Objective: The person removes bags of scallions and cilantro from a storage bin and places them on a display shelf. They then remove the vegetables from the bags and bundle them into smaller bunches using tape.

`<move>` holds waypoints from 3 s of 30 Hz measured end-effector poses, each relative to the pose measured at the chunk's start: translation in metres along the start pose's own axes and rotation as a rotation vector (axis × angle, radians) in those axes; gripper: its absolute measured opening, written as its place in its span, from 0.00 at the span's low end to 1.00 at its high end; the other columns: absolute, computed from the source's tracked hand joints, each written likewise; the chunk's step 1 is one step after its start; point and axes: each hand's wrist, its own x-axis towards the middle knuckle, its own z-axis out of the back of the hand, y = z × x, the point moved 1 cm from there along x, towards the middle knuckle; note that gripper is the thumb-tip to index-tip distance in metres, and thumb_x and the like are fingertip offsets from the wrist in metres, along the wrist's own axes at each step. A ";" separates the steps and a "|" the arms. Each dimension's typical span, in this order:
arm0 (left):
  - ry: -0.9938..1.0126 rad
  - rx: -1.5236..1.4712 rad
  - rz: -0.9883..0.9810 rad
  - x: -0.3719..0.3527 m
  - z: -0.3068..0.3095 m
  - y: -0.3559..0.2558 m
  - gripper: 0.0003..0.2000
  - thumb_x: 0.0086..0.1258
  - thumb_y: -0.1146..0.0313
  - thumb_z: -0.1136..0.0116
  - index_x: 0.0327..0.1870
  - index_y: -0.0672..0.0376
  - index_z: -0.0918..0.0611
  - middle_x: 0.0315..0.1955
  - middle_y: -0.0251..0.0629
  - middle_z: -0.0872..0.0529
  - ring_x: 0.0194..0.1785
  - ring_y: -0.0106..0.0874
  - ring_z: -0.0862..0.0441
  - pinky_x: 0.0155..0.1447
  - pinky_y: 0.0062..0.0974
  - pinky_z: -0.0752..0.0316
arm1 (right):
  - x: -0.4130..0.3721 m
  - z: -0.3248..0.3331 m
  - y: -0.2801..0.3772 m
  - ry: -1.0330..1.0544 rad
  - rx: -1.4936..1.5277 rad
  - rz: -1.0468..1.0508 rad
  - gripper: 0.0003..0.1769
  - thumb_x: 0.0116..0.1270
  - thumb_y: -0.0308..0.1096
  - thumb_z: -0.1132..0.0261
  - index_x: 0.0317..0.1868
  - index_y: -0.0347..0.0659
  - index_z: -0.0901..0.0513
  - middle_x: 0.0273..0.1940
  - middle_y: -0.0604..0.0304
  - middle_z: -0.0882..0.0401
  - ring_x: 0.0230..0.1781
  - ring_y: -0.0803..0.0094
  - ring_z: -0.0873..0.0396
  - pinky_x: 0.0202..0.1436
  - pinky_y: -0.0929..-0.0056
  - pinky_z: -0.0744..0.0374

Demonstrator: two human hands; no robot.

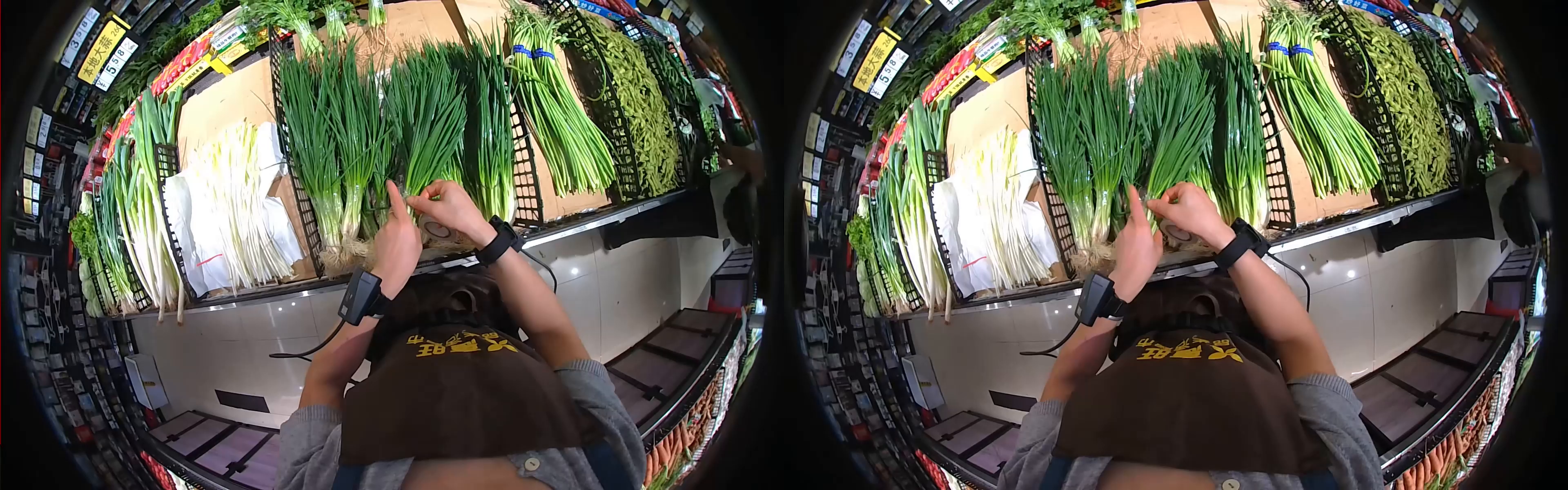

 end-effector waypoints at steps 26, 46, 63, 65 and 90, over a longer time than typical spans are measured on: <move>0.593 -1.308 0.469 -0.008 0.011 0.020 0.22 0.72 0.50 0.63 0.49 0.62 0.29 0.31 0.40 0.18 0.33 0.30 0.18 0.38 0.28 0.21 | -0.020 0.025 -0.008 0.308 0.368 -0.152 0.16 0.57 0.42 0.32 0.24 0.36 0.19 0.18 0.66 0.24 0.14 0.85 0.32 0.17 0.83 0.34; 0.688 -1.086 0.050 -0.015 0.025 0.049 0.20 0.69 0.68 0.50 0.59 0.66 0.36 0.43 0.33 0.23 0.44 0.20 0.27 0.49 0.19 0.32 | -0.023 0.022 -0.001 0.413 0.389 -0.125 0.13 0.55 0.38 0.30 0.29 0.34 0.17 0.21 0.64 0.22 0.18 0.82 0.27 0.20 0.81 0.30; -0.076 -1.102 0.086 -0.001 0.050 -0.024 0.11 0.71 0.64 0.53 0.48 0.60 0.29 0.17 0.25 0.32 0.17 0.16 0.35 0.20 0.17 0.33 | -0.007 0.017 0.002 -0.193 -0.804 0.269 0.11 0.59 0.37 0.43 0.26 0.38 0.20 0.22 0.53 0.21 0.20 0.60 0.22 0.27 0.66 0.24; -0.148 -0.972 0.077 0.009 0.091 -0.018 0.13 0.71 0.63 0.53 0.50 0.60 0.29 0.17 0.25 0.32 0.17 0.17 0.34 0.21 0.17 0.32 | -0.006 0.036 -0.007 -0.106 -0.656 0.087 0.12 0.58 0.39 0.41 0.31 0.39 0.17 0.27 0.50 0.19 0.27 0.55 0.21 0.35 0.60 0.23; 0.449 -1.412 0.226 0.081 0.040 -0.019 0.14 0.66 0.74 0.59 0.52 0.66 0.34 0.33 0.44 0.20 0.34 0.35 0.20 0.41 0.36 0.21 | -0.055 0.093 -0.006 -0.100 -0.074 -0.214 0.14 0.62 0.38 0.41 0.31 0.32 0.20 0.12 0.60 0.28 0.10 0.76 0.29 0.17 0.75 0.32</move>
